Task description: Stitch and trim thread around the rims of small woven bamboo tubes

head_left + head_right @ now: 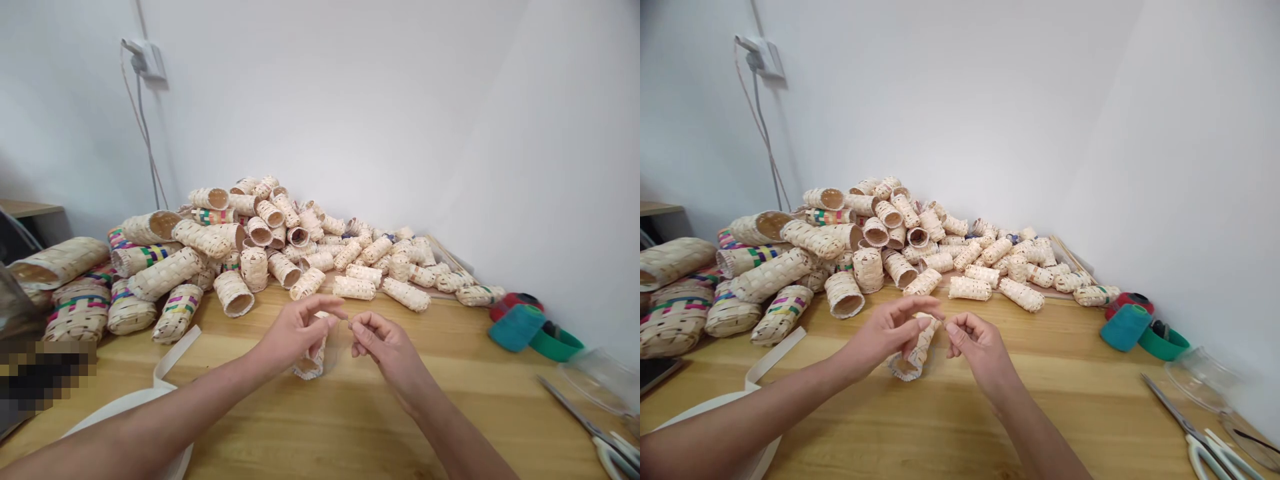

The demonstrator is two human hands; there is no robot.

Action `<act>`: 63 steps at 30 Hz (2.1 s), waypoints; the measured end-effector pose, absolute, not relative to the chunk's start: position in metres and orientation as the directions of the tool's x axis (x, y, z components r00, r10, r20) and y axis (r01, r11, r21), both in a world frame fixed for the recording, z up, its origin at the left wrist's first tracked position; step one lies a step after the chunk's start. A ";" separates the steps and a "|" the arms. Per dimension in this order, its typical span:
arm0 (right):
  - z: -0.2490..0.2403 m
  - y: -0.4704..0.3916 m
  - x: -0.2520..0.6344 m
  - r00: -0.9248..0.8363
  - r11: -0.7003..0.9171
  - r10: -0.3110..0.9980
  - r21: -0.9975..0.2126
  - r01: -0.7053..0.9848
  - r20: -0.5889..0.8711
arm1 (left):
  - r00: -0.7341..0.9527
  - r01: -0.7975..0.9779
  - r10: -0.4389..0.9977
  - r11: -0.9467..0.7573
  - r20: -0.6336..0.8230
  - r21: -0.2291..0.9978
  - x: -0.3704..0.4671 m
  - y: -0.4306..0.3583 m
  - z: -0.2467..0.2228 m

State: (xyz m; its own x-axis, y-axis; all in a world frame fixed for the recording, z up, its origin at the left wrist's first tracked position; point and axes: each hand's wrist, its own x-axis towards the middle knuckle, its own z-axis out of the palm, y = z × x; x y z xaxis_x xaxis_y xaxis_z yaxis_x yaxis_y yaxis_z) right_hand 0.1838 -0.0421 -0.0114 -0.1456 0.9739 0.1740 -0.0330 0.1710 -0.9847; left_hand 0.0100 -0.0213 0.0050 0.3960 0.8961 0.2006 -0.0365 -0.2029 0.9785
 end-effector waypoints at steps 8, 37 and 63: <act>-0.007 -0.045 0.182 -0.126 0.227 0.969 -0.967 0.120 0.212 | 0.491 -0.072 0.865 -0.082 0.107 0.994 0.013 -0.017 -0.008; -0.008 -0.044 0.185 -0.169 0.240 0.964 -0.946 0.219 0.206 | 0.434 0.031 0.891 -0.161 0.132 0.986 0.012 -0.017 -0.001; -0.010 -0.041 0.192 -0.212 0.683 0.663 -0.464 0.564 0.718 | 0.490 -0.029 0.869 -0.062 0.068 0.998 0.009 -0.011 -0.009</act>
State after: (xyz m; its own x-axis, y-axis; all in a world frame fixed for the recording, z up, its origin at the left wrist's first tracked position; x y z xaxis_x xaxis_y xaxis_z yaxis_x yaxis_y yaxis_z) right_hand 0.1922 -0.0408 -0.0099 -0.2117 0.6630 0.7180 0.5639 0.6830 -0.4644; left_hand 0.0087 -0.0107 -0.0086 0.4895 0.8693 0.0680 -0.0288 -0.0618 0.9977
